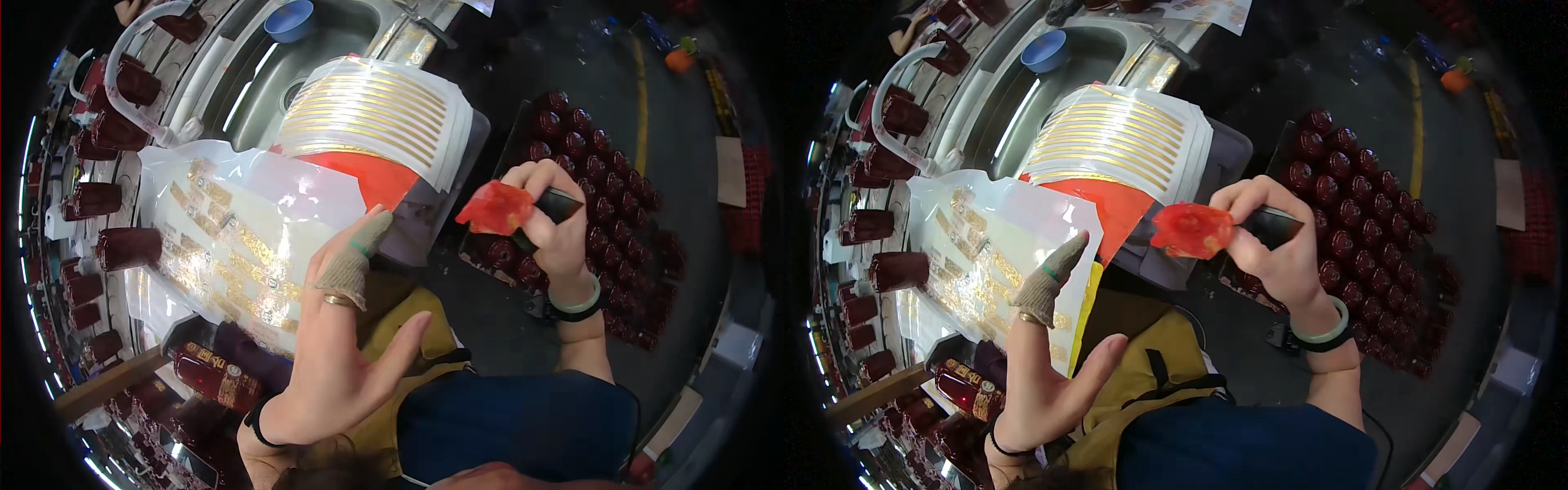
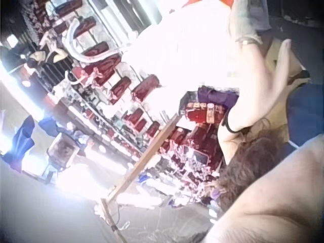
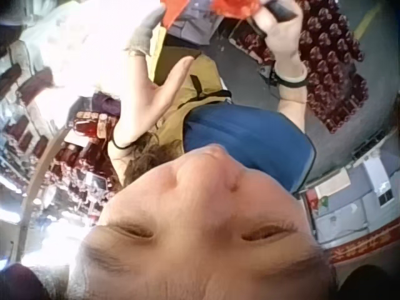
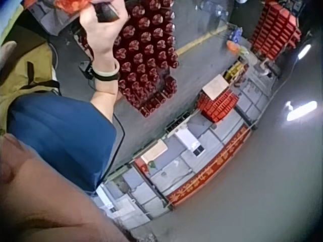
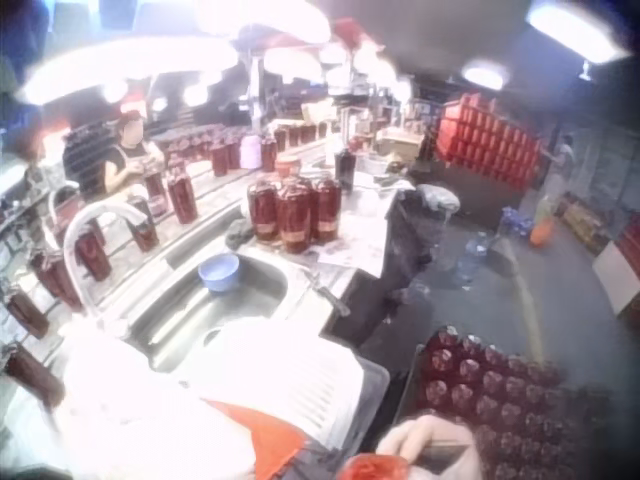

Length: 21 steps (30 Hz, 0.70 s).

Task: Applying labels and protective seals to red liquor bottles at a manufacturing workstation.

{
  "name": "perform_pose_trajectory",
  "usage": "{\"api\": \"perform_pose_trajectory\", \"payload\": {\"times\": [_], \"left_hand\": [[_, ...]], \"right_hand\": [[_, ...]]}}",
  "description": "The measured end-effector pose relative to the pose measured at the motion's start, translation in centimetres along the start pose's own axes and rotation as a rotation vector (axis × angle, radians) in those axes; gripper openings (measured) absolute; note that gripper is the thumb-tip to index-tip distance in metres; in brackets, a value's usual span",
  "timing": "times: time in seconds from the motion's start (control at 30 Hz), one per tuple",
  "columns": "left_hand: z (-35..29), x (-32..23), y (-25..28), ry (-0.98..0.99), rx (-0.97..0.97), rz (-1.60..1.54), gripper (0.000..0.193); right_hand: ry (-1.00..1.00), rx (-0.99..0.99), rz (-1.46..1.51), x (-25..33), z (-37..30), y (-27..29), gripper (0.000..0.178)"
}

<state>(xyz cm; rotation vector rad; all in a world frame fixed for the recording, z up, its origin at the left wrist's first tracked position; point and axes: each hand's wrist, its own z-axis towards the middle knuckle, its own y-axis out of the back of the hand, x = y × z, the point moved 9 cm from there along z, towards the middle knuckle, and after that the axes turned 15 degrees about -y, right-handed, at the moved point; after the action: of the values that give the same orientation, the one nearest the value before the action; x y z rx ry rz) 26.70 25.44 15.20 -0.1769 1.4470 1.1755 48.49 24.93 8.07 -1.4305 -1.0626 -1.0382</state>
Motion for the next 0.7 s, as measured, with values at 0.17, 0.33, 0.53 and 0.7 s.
{"api": "perform_pose_trajectory", "payload": {"times": [0.17, 0.33, 0.53, 0.7], "left_hand": [[-0.7, 0.5, -0.4, 0.004, 0.003, -0.006, 0.069], [-1.1, 0.6, 0.0, 0.01, -0.05, -0.015, 0.067], [-1.9, 1.0, 0.4, 0.098, -0.124, -0.068, 0.067], [-2.1, 1.2, -0.6, 0.083, -0.09, -0.061, 0.066]], "right_hand": [[-0.069, -0.004, -0.011, -0.7, -0.1, -0.3, 0.012], [-0.26, 0.019, 0.265, -2.6, -0.2, -0.6, 0.007], [-0.129, 0.086, 0.076, -1.5, -0.7, -1.7, 0.011], [-0.022, 0.142, -0.014, 0.3, -1.7, -2.9, 0.015]]}}
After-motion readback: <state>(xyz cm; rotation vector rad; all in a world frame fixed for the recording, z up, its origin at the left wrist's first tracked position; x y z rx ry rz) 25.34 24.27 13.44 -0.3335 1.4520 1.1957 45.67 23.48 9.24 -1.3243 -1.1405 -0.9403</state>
